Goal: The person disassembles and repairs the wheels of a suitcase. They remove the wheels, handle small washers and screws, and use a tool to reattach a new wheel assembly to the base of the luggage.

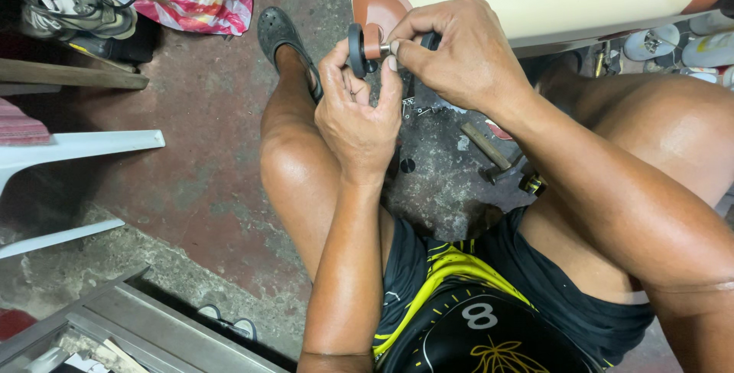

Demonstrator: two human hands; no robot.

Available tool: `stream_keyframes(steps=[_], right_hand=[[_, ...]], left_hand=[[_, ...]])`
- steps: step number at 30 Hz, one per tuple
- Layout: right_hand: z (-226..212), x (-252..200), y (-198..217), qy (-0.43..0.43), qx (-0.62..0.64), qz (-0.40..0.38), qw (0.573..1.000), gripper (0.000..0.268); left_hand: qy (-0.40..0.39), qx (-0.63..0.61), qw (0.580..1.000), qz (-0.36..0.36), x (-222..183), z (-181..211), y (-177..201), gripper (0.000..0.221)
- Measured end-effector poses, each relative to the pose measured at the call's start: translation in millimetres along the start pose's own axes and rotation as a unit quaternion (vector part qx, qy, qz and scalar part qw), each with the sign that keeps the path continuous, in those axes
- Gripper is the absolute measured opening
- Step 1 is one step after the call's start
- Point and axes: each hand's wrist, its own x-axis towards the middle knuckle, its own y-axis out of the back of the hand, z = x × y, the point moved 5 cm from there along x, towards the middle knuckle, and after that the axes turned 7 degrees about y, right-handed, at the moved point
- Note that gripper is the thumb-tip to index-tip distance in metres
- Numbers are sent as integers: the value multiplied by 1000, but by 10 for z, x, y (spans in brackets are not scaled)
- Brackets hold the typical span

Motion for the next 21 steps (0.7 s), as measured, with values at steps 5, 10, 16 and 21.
stream_keyframes(steps=[5,10,16,21], right_hand=[[7,27,-9,22,-4,-17,1000,18],[1,40,3,47,7,-41,998,18],[-30,37,-11,11,-14,-22,1000,19],[-50,39,-26,-35,-40,-23,998,19]], left_hand=[[-29,28,999,17,6,18,15,43],[-30,48,998,23,-2,11,5,42],[-36,76,996,34,-12,-4,-20,42],[-57,82,993,55,-26,-10,-45,44]])
